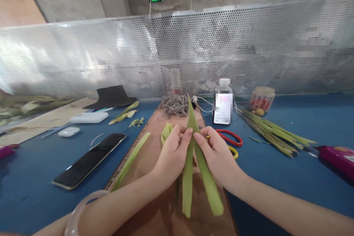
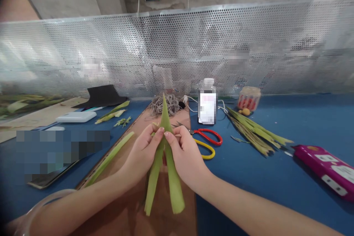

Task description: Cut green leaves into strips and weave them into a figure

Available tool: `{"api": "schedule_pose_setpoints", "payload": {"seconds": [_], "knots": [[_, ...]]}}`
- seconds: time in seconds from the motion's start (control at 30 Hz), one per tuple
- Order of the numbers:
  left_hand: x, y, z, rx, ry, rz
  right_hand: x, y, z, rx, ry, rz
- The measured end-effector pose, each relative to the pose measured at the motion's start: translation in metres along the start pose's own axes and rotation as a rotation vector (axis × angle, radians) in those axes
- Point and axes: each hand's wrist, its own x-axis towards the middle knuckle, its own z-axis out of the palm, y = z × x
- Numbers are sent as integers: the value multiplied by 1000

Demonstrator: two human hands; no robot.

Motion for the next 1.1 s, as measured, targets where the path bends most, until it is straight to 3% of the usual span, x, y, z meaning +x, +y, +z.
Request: {"api": "schedule_pose_setpoints", "payload": {"seconds": [0.4, 0.73, 0.93, 1.1], "knots": [[-1, -3, -4, 41, -22, 8, 0, -3, -2, -136, 45, -29], [0, -2, -6, 56, -49, 1, 0, -5, -5, -91, 18, -18], [1, -1, -5, -23, -141, -55, 2, -6, -5, 71, -86, 30], [0, 0, -4, -17, -149, -43, 4, -4, -7, 88, -64, -21]]}}
